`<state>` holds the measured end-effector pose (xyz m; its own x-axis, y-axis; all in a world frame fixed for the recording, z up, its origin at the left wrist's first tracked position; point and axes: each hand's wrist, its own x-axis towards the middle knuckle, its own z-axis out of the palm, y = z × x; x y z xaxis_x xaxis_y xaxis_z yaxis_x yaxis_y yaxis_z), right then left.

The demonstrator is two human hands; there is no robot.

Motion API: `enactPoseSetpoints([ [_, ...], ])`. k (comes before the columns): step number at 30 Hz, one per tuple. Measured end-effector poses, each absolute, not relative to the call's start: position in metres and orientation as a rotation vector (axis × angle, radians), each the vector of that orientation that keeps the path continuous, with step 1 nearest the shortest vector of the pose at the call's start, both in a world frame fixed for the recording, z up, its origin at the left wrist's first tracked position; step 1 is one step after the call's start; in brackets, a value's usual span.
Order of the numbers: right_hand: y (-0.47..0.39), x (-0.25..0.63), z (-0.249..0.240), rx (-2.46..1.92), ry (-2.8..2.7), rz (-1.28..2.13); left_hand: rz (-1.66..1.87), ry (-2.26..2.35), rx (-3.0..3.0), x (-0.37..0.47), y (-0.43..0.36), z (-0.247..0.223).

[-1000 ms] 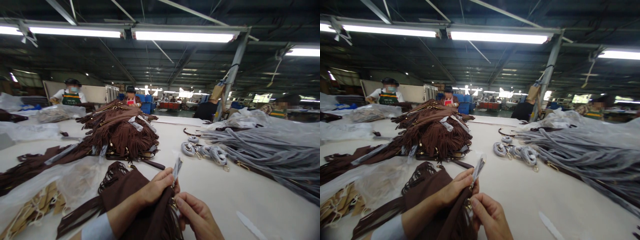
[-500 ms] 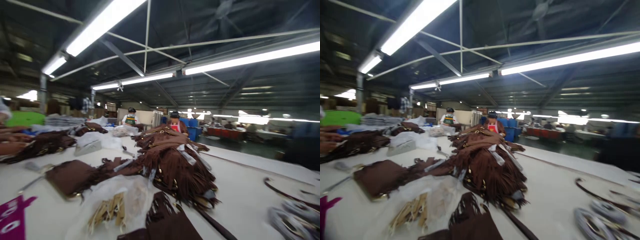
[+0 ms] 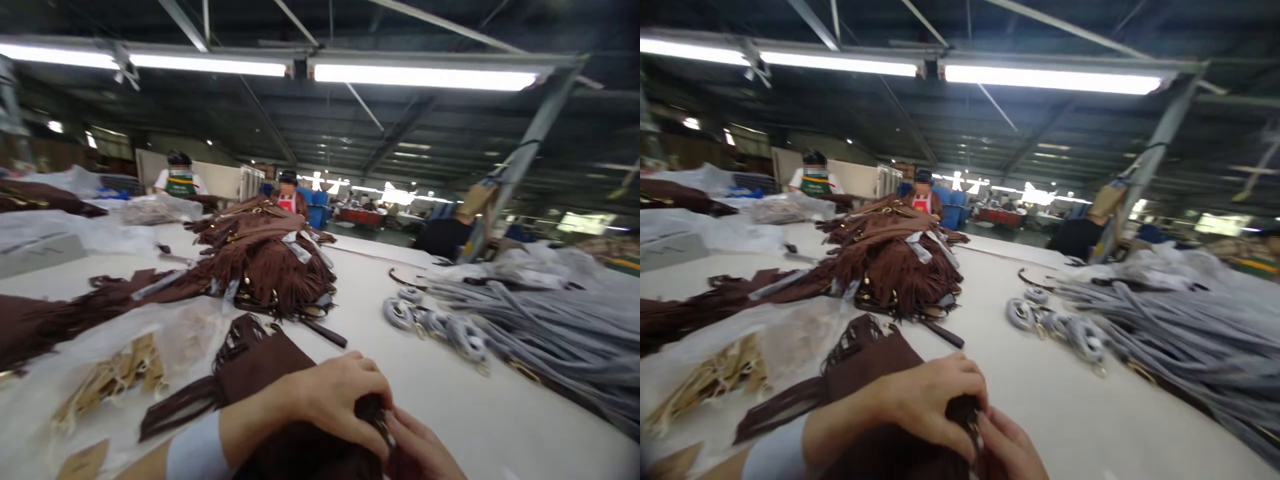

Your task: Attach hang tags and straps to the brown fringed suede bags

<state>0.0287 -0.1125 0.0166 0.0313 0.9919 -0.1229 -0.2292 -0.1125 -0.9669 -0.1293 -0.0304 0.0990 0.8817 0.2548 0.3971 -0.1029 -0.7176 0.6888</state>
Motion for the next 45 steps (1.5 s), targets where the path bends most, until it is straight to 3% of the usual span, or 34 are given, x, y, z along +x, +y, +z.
enactPoseSetpoints([
  [4, -0.124, 0.027, 0.030, -0.939, -0.622, 1.542, 0.603, 0.147, 2.433, -0.125, -0.020, 0.091],
  [17, -0.119, 0.012, 0.035, -0.755, -0.610, 1.604, 0.532, 0.154, 2.409, -0.130, -0.012, 0.091],
  [38, -0.112, 0.016, 0.022, -0.811, -0.651, 1.519, 0.514, 0.128, 2.432, -0.136, -0.002, 0.091],
  [45, -0.111, 0.028, 0.025, -0.946, -0.648, 1.353, 0.471, 0.035, 2.443, -0.136, 0.001, 0.091],
])
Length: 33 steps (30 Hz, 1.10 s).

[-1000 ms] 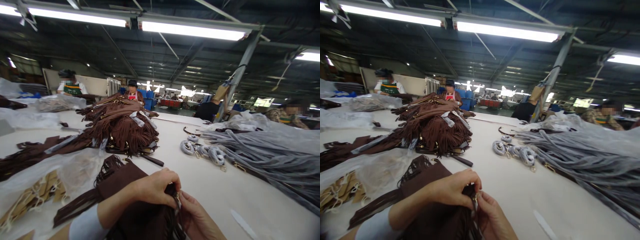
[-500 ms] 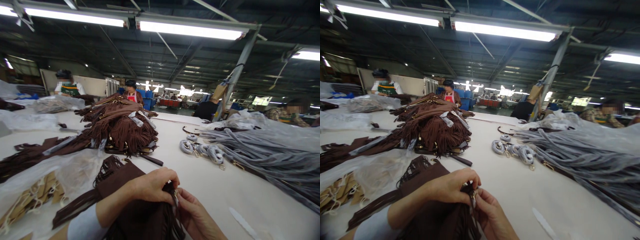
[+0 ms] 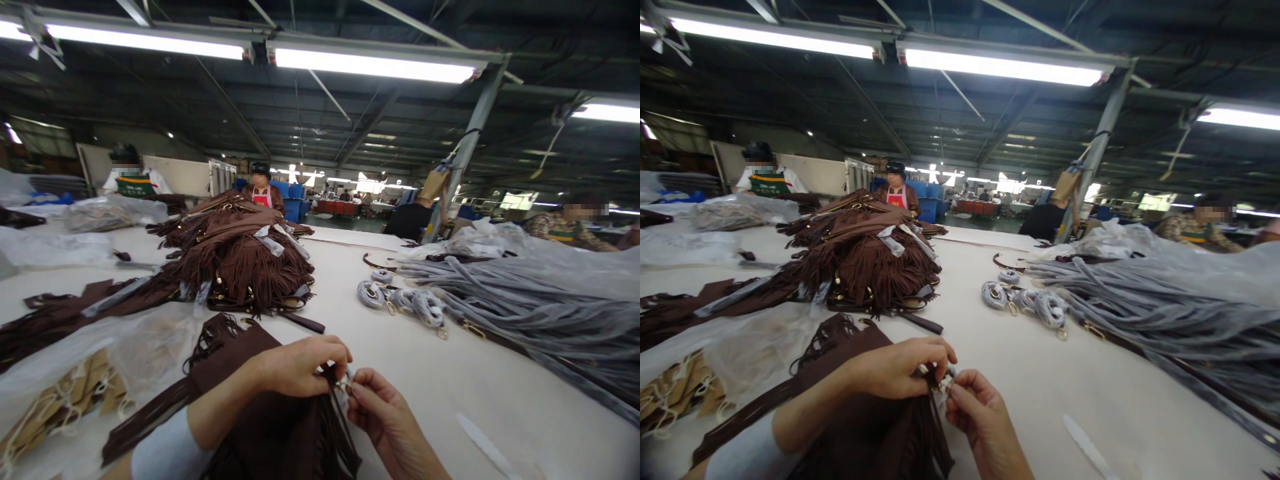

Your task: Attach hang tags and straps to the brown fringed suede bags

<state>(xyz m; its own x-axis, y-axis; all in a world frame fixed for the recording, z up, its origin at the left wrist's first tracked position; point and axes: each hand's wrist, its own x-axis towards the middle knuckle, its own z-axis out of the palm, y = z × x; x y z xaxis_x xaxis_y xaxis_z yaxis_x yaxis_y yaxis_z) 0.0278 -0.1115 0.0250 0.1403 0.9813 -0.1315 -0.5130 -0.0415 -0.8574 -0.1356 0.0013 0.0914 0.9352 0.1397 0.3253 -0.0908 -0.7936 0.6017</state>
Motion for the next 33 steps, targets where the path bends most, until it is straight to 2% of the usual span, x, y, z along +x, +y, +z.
enactPoseSetpoints([
  [13, -0.109, 0.030, 0.028, -1.084, -0.967, 0.885, 0.515, 0.298, 2.542, -0.122, -0.016, 0.091],
  [20, -0.112, 0.040, 0.021, -1.235, -1.203, 0.551, 0.419, 0.479, 2.053, -0.113, -0.016, 0.078],
  [28, -0.115, 0.037, 0.028, -1.269, -1.364, 0.328, 0.372, 0.564, 1.987, -0.113, -0.018, 0.079],
  [33, -0.115, 0.038, 0.023, -1.320, -1.343, 0.369, 0.444, 0.600, 1.979, -0.112, -0.017, 0.078],
])
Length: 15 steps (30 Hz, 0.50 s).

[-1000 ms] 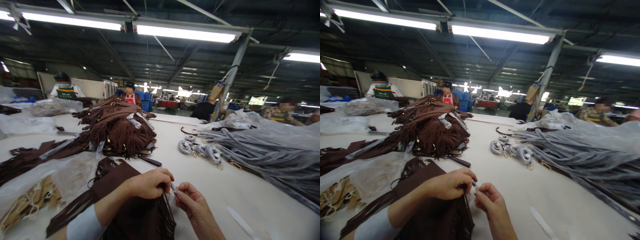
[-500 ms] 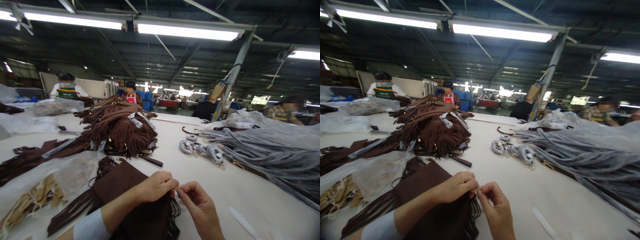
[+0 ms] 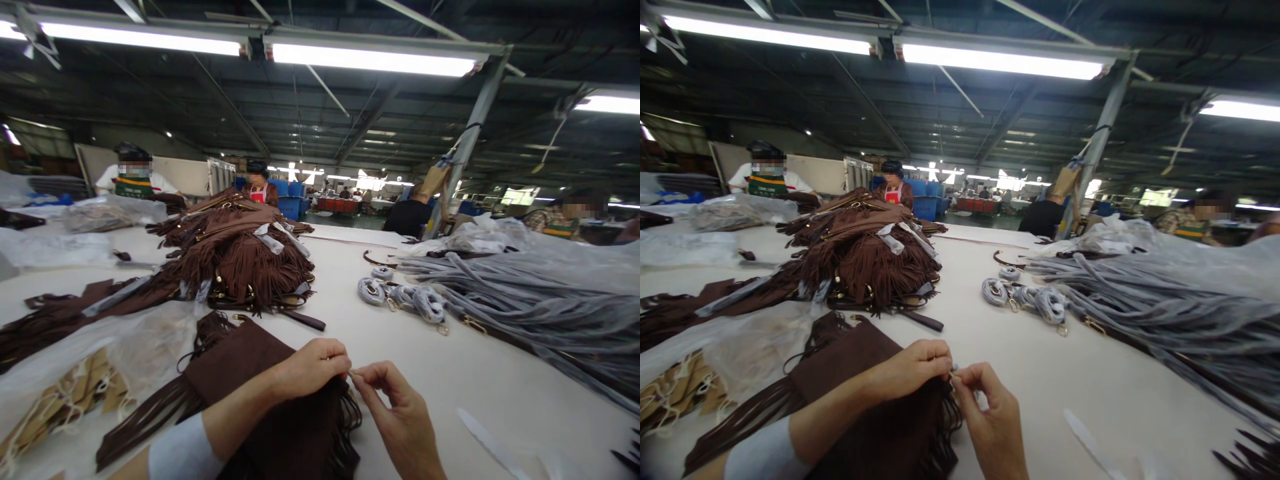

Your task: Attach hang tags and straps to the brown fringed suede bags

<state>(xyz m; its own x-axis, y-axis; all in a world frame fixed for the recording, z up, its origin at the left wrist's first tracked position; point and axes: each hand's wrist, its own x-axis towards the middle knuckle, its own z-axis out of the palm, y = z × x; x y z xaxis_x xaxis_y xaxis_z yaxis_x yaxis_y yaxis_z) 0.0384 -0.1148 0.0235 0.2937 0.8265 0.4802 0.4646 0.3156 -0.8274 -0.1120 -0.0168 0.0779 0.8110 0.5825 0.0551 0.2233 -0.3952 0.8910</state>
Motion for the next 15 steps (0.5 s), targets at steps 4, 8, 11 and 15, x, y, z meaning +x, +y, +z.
enactPoseSetpoints([
  [4, -0.1140, 0.0360, 0.0259, -1.354, -1.254, 0.504, 0.507, 0.578, 2.009, -0.1125, -0.0147, 0.0773],
  [8, -0.1132, 0.0331, 0.0309, -1.363, -1.247, 0.565, 0.526, 0.545, 2.003, -0.1118, -0.0139, 0.0760],
  [11, -0.1122, 0.0339, 0.0313, -1.364, -1.240, 0.604, 0.527, 0.515, 2.015, -0.1120, -0.0140, 0.0759],
  [15, -0.1104, 0.0398, 0.0294, -1.434, -1.291, 0.600, 0.479, 0.575, 2.256, -0.1167, -0.0186, 0.0795],
])
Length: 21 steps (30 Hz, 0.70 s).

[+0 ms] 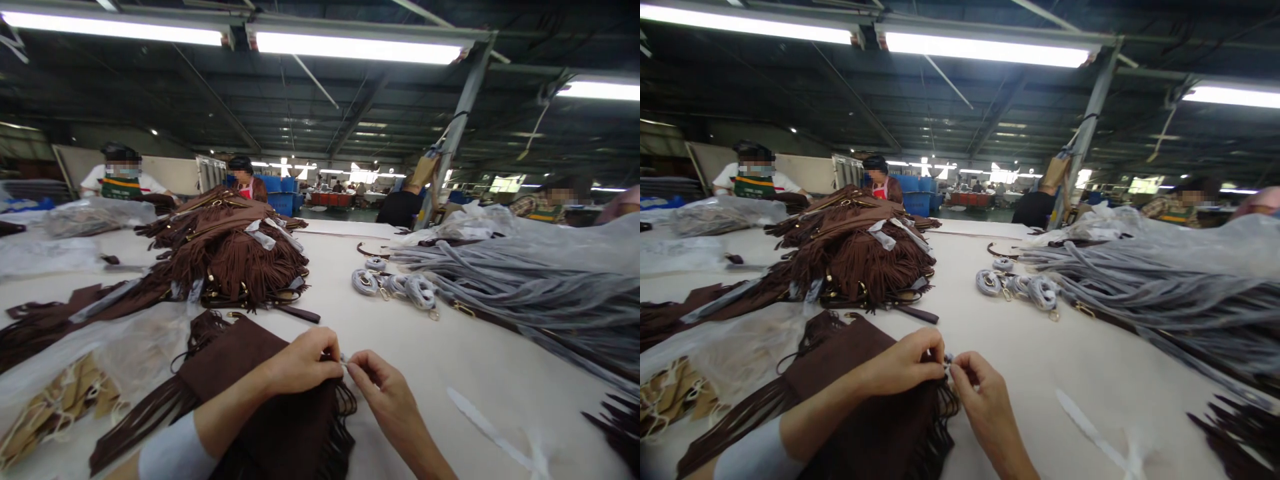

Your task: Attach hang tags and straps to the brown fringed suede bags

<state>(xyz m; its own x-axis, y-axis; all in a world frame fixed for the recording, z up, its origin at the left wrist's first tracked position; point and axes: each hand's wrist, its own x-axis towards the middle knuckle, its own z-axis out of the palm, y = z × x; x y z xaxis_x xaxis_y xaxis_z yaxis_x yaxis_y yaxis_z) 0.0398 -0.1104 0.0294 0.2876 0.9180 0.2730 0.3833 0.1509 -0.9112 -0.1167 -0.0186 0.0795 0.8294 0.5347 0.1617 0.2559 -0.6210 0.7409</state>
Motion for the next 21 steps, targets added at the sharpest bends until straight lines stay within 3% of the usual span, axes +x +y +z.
enactPoseSetpoints([
  [8, -0.108, 0.055, 0.022, -1.422, -1.355, 0.647, 0.211, 0.721, 2.701, -0.122, -0.025, 0.070],
  [21, -0.109, 0.035, 0.025, -1.215, -1.042, 1.144, 0.299, 0.483, 2.063, -0.129, 0.009, 0.070],
])
